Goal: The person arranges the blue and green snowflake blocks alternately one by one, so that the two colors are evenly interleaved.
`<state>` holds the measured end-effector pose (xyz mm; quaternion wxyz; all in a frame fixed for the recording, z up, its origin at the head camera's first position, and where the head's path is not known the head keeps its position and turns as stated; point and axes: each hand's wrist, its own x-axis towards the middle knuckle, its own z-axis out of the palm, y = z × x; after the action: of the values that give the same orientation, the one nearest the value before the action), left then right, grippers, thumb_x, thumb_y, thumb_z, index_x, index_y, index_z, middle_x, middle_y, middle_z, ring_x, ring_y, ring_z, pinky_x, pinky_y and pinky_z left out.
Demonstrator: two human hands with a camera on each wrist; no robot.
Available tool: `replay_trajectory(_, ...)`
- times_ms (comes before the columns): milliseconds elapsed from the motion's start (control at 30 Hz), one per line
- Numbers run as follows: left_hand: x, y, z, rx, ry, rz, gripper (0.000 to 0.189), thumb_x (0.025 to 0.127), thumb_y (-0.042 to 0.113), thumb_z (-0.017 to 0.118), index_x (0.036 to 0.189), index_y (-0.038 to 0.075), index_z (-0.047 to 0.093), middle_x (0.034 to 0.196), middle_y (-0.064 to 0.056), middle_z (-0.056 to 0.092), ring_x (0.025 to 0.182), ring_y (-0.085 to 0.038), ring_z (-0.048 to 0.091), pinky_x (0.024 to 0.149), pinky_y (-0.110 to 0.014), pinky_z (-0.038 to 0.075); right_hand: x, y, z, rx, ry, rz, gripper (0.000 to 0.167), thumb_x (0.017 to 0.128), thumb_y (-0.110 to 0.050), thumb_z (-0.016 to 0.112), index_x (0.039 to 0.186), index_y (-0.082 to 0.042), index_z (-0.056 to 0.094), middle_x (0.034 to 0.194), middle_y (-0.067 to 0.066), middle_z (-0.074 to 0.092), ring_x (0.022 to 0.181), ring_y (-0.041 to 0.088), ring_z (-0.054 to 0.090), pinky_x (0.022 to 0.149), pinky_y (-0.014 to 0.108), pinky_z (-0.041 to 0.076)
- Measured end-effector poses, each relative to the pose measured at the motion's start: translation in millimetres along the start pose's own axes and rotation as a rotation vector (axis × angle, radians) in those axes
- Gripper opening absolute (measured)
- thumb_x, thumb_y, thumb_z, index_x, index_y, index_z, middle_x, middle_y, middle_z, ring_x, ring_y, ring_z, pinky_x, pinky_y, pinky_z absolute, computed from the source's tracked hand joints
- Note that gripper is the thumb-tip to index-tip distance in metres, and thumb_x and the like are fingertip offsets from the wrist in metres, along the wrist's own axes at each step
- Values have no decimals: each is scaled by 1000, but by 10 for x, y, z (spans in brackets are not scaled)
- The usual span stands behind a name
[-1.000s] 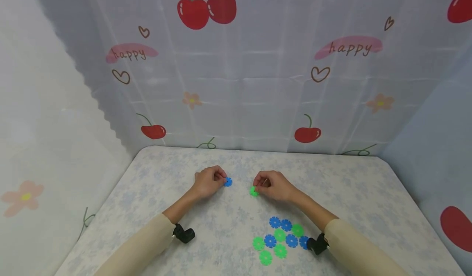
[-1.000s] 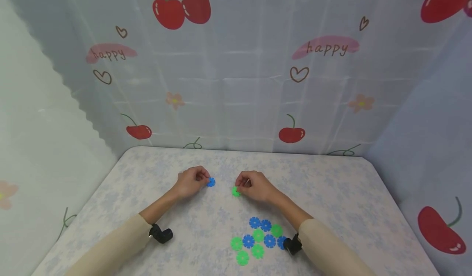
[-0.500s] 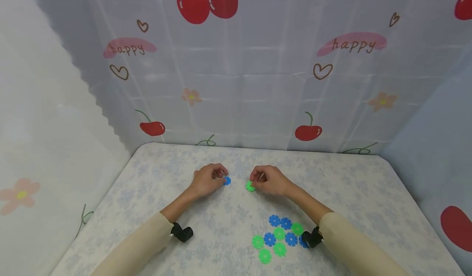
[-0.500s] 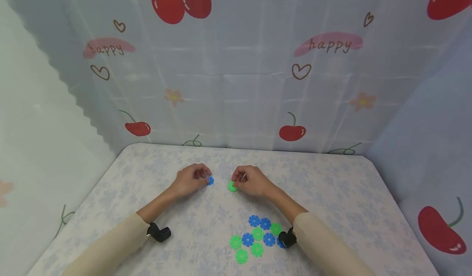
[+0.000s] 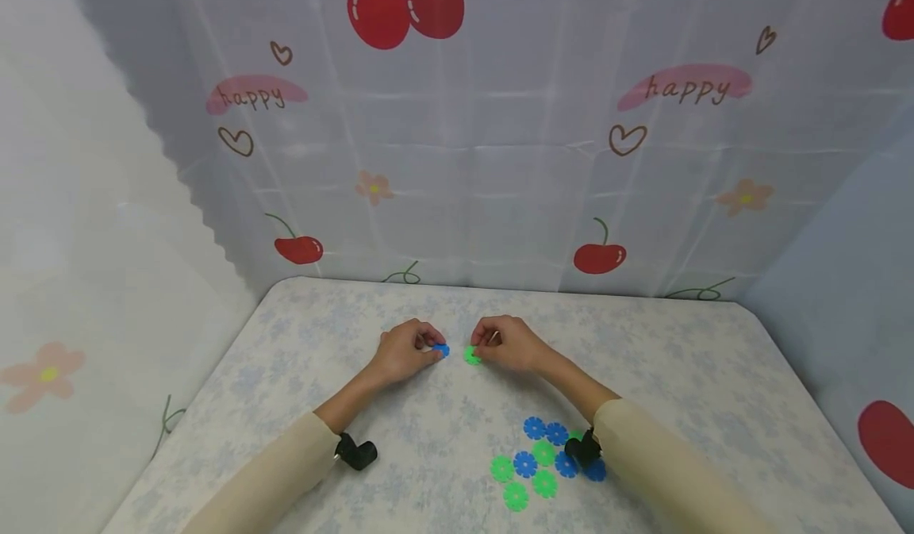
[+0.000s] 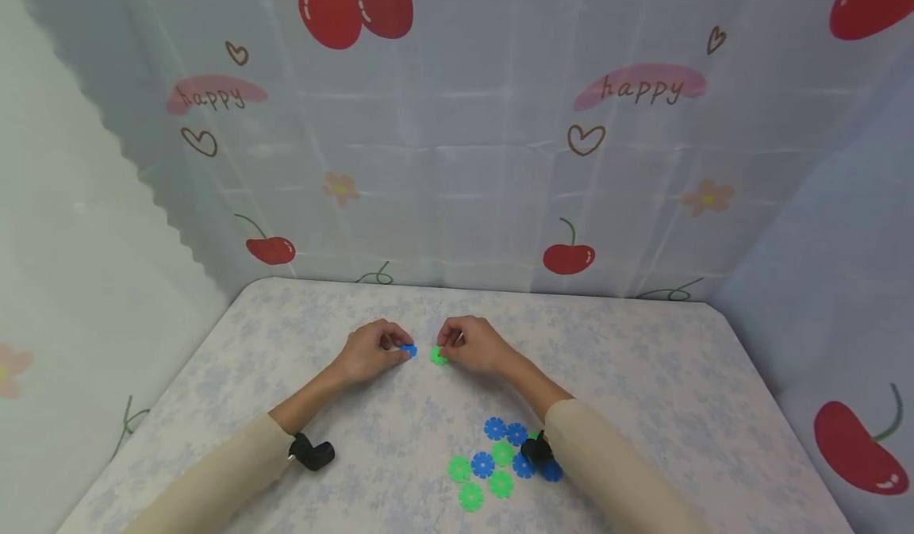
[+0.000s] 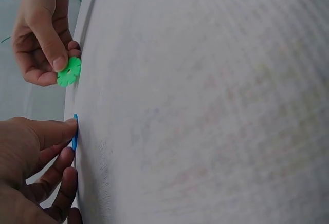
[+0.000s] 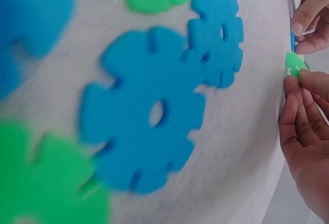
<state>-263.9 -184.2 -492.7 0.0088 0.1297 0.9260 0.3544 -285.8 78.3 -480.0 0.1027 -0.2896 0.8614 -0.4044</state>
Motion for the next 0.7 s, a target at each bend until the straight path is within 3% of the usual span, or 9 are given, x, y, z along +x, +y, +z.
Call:
replay_trajectory(367,23,-17,-20,13,-21,4,11,93,24,86,101,24,80,100,5,72,92,-13,63,100,-57,35,161,-102,119,-89,13,40,4,98,-14,77,100,-14,73,92,-1,74,80,7,64,78,28,54)
replay_trajectory(700,21,3,-25,64,-23,25,10,94,23,85,102,24,80,99,6,72,90,-11,62,94,-55,39,222,-119,194,-156,24,38,5,100,-18,75,100,-14,72,86,-3,70,75,8,59,71,27,49)
